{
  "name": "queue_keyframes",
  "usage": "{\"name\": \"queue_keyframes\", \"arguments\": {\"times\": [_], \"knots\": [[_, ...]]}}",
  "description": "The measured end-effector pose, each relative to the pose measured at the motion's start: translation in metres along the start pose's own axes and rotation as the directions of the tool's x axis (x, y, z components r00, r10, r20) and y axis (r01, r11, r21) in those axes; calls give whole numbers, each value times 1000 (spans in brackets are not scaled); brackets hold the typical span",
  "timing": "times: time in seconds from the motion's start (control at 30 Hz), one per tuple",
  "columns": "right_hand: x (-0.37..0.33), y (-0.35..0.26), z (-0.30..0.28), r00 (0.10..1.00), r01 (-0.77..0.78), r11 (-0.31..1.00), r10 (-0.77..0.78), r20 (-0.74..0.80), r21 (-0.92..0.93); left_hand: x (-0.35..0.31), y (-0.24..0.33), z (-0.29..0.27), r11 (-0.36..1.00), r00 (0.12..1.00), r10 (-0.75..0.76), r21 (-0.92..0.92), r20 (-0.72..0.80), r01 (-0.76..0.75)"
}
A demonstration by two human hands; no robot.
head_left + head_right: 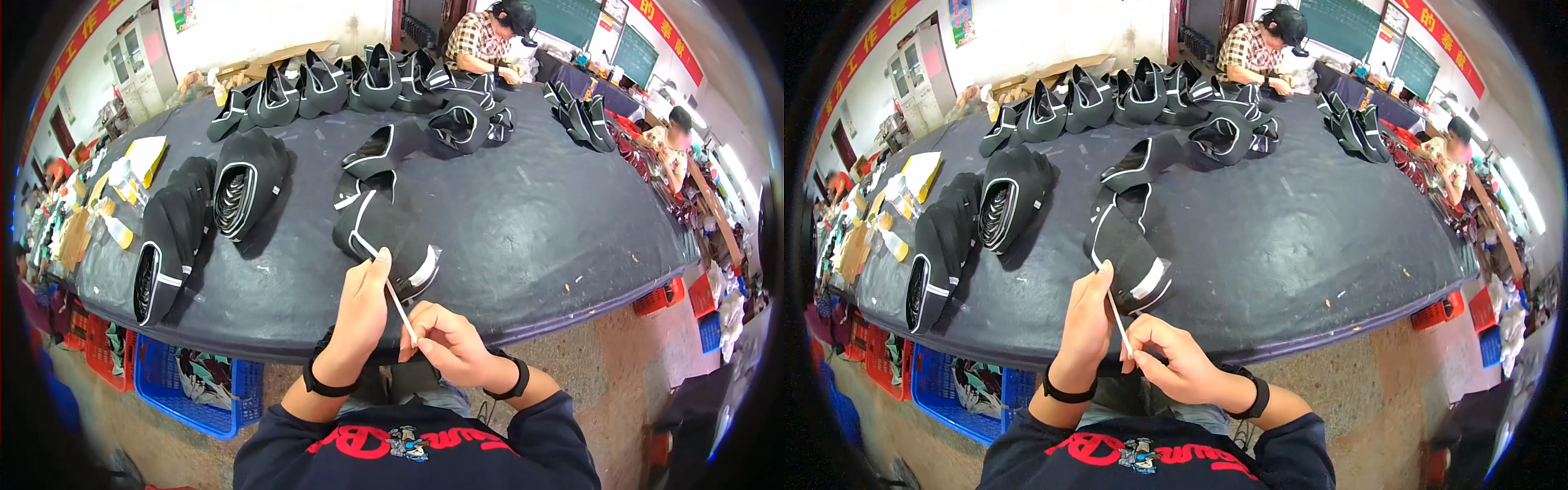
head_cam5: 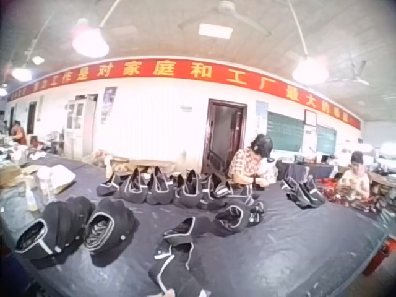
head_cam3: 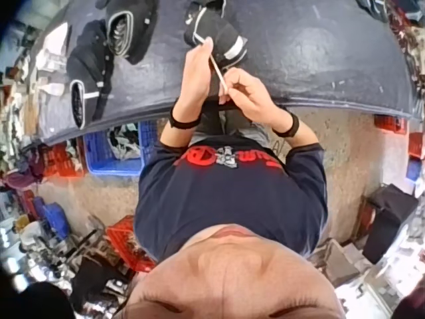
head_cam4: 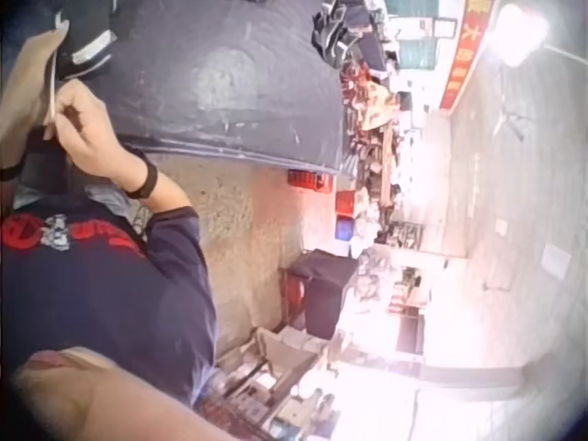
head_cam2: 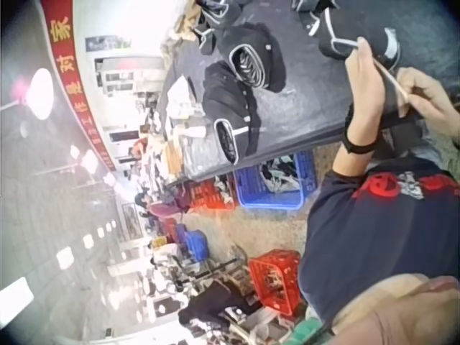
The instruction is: The recorder uses a tool to trim excess thread or material from shoe upper components.
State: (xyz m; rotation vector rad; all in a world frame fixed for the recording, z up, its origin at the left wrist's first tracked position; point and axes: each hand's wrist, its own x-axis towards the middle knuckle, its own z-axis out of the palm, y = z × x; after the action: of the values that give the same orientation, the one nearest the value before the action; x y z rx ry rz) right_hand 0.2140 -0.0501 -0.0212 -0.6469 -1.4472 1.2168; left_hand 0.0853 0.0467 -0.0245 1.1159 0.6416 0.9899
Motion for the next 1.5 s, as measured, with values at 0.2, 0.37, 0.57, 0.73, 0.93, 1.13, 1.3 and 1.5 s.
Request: {"name": "queue_keyframes", "arguments": {"times": [0.2,0.37,0.57,0.73,0.93,1.13,1.3,1.5], "knots": [[-14,27,-17,994,-54,980,33,-107,-194,0,5,4,990,997,-60,-128,47,65],[-20,31,-23,987,-53,988,30,-159,-144,-2,-3,12,868,955,292,435,-53,-241],[-18,24,-25,990,-23,983,-3,-140,-185,2,-12,12,687,858,513,598,2,-412],[-7,-3,-23,980,103,817,-180,-81,-568,1,-10,15,720,860,510,551,-8,-421],[9,-16,-24,826,80,98,-563,10,-992,-5,3,13,996,991,26,81,134,-37],[2,-26,-27,887,53,527,-414,-202,-848,-15,24,5,813,922,-91,-506,377,287],[5,-42,-28,897,182,435,-441,-33,-882,-30,32,6,959,927,187,144,325,-244],[6,-41,-28,812,394,34,-482,330,-918,-28,32,3,987,957,157,-27,243,-155]]}}
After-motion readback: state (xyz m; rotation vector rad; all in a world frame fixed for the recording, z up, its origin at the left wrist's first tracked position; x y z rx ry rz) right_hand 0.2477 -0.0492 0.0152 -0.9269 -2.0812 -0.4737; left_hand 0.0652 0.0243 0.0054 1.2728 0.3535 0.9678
